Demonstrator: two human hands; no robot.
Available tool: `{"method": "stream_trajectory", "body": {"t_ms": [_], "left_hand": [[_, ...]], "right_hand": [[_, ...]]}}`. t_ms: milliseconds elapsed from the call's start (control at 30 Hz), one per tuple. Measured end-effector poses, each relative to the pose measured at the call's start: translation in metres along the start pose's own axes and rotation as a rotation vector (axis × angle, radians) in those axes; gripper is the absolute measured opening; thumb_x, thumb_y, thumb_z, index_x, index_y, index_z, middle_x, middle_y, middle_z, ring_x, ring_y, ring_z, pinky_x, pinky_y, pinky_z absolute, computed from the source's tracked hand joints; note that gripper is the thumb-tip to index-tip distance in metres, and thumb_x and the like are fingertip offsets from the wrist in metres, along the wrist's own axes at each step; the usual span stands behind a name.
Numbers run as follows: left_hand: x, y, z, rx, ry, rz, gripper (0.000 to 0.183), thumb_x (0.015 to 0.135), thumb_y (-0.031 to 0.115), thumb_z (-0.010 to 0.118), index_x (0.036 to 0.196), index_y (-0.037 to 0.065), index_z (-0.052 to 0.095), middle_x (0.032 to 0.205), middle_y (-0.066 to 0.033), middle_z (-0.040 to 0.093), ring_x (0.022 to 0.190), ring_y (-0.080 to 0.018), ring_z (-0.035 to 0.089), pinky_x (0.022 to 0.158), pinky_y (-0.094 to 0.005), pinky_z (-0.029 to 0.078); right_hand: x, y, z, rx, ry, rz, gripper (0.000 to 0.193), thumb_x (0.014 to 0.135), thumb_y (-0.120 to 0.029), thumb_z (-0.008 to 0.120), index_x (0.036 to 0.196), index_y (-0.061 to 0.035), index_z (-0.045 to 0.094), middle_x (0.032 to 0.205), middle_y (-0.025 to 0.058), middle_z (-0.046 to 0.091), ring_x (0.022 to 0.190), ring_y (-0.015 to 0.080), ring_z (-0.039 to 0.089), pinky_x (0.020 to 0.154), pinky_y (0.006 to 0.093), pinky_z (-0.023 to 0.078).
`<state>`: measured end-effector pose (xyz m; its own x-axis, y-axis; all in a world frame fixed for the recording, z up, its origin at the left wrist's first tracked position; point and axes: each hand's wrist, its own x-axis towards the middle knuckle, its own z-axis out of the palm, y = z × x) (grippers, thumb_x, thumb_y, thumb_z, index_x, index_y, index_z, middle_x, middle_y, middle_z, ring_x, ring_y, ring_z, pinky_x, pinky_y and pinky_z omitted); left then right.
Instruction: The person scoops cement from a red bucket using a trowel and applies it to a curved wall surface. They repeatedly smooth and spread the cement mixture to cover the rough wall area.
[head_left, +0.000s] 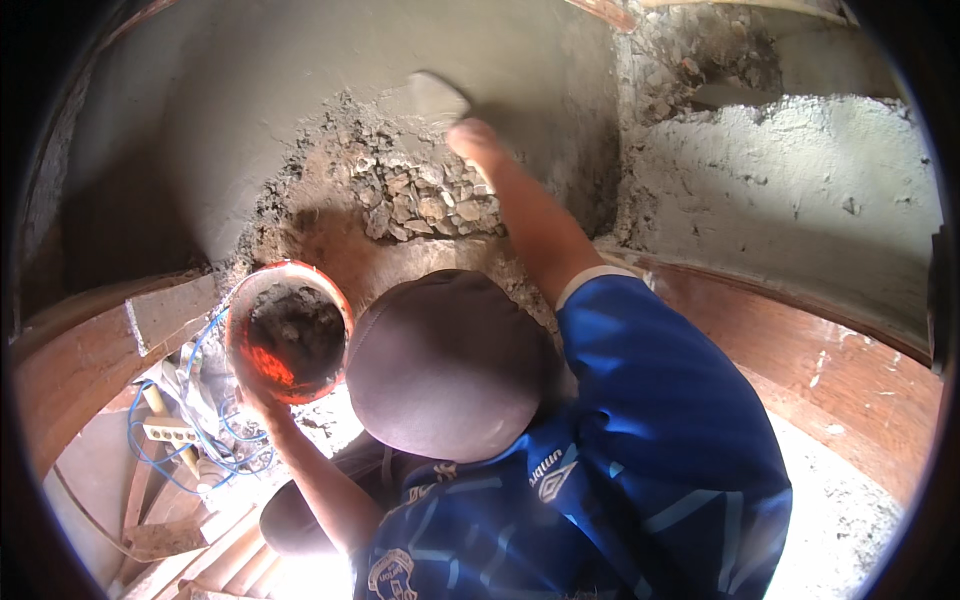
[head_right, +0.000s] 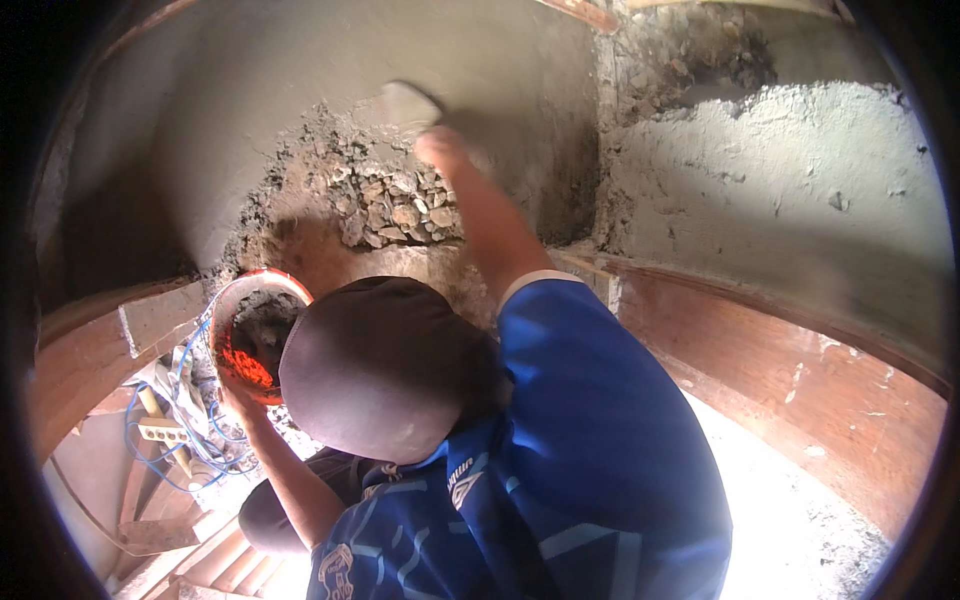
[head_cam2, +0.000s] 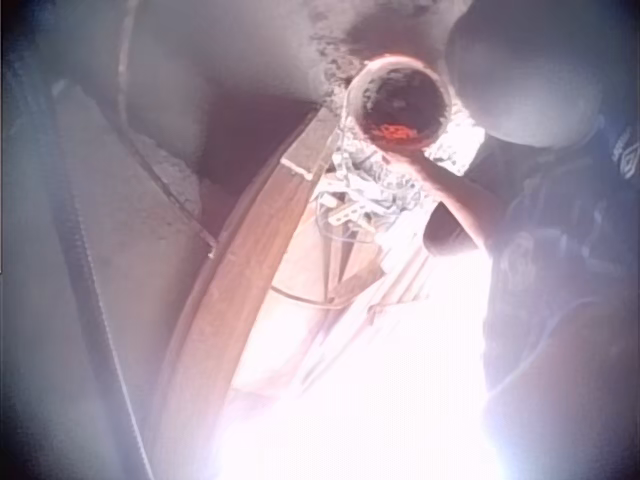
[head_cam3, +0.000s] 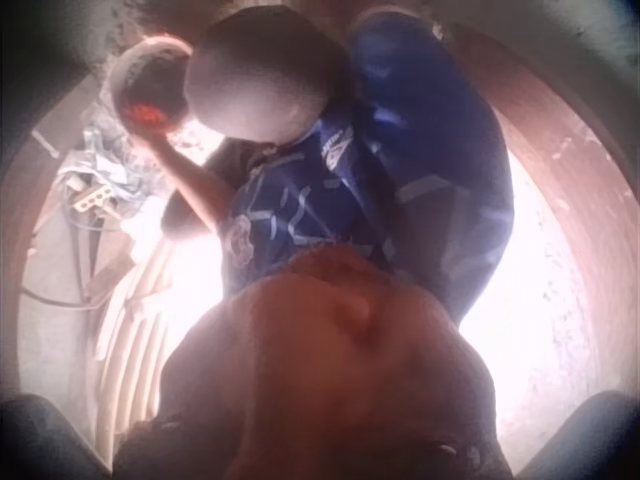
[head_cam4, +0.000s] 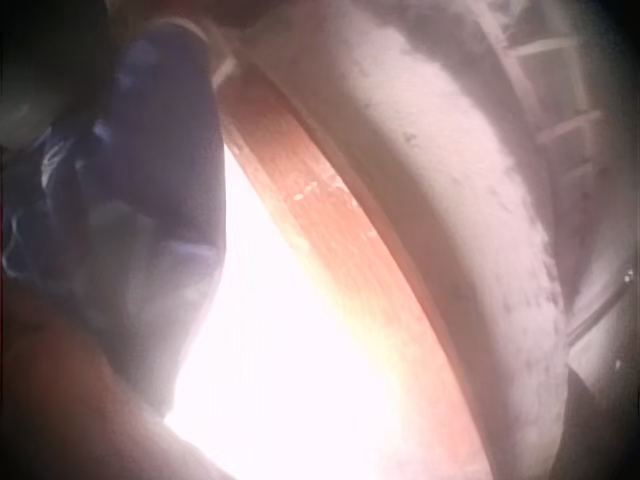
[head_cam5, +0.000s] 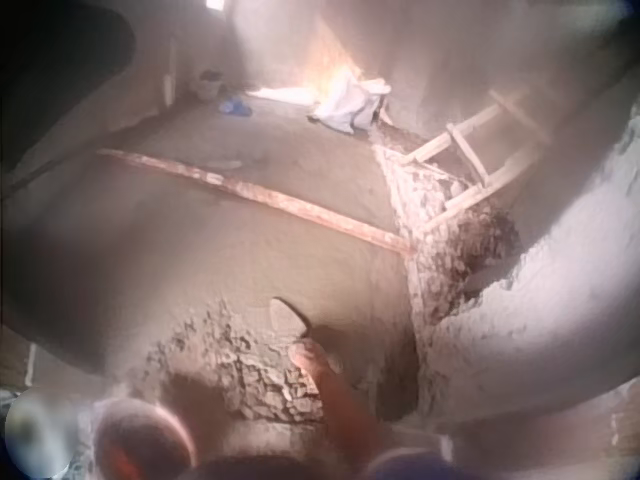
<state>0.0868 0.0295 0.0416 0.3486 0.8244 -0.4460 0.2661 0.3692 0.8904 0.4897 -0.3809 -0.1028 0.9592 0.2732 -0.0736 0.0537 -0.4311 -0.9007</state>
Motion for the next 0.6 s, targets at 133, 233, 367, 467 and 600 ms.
{"method": "stream_trajectory", "body": {"t_ms": [133, 233, 367, 467, 600], "left_hand": [[-0.007, 0.01, -0.017, -0.006, 0.073, -0.012, 0.045, 0.092, 0.032, 0.052, 0.121, -0.003, 0.052, 0.114, -0.0121, 0.058, 0.099, -0.0263, 0.059, 0.083, -0.0402, 0.051], [-0.01, 0.011, -0.007, -0.008, 0.057, -0.042, 0.046, 0.092, 0.032, 0.052, 0.121, -0.003, 0.052, 0.115, -0.0121, 0.057, 0.099, -0.0264, 0.059, 0.083, -0.0404, 0.051], [-0.03, 0.026, 0.001, 0.017, 0.089, -0.072, 0.046, 0.092, 0.032, 0.052, 0.122, -0.003, 0.051, 0.115, -0.0121, 0.057, 0.1, -0.0266, 0.059, 0.084, -0.0407, 0.051], [-0.036, 0.03, 0.007, 0.008, 0.084, -0.081, 0.047, 0.092, 0.033, 0.052, 0.122, -0.003, 0.051, 0.116, -0.0121, 0.057, 0.1, -0.0267, 0.059, 0.084, -0.0409, 0.051], [-0.037, 0.033, 0.006, 0.064, 0.101, -0.105, 0.05, 0.091, 0.035, 0.054, 0.126, -0.001, 0.049, 0.117, -0.0123, 0.056, 0.104, -0.0272, 0.058, 0.085, -0.0418, 0.051]], "right_hand": [[-0.016, -0.075, -0.064, -0.034, 0.195, 0.838, 0.024, 0.085, -0.028, 0.053, 0.095, -0.0064, 0.058, 0.087, 0.0096, 0.058, 0.074, 0.0239, 0.056, 0.065, 0.0382, 0.047], [-0.036, -0.065, -0.123, 0.11, 0.393, 0.964, 0.027, 0.091, -0.027, 0.045, 0.098, -0.0022, 0.052, 0.078, 0.0094, 0.052, 0.059, 0.0215, 0.05, 0.053, 0.0375, 0.046], [-0.042, -0.05, -0.156, 0.343, 0.466, 0.971, 0.023, 0.091, -0.024, 0.04, 0.087, -0.0029, 0.05, 0.07, 0.0086, 0.048, 0.053, 0.02, 0.046, 0.05, 0.0373, 0.045], [-0.038, -0.036, -0.155, 0.362, 0.389, 0.995, 0.023, 0.09, -0.024, 0.044, 0.086, -0.0022, 0.049, 0.07, 0.0093, 0.05, 0.056, 0.0195, 0.048, 0.051, 0.0356, 0.045], [-0.036, -0.07, -0.099, 0.278, 0.149, 0.794, 0.028, 0.088, -0.026, 0.048, 0.093, 0.0008, 0.053, 0.071, 0.0092, 0.051, 0.058, 0.0196, 0.051, 0.051, 0.0335, 0.046]]}}
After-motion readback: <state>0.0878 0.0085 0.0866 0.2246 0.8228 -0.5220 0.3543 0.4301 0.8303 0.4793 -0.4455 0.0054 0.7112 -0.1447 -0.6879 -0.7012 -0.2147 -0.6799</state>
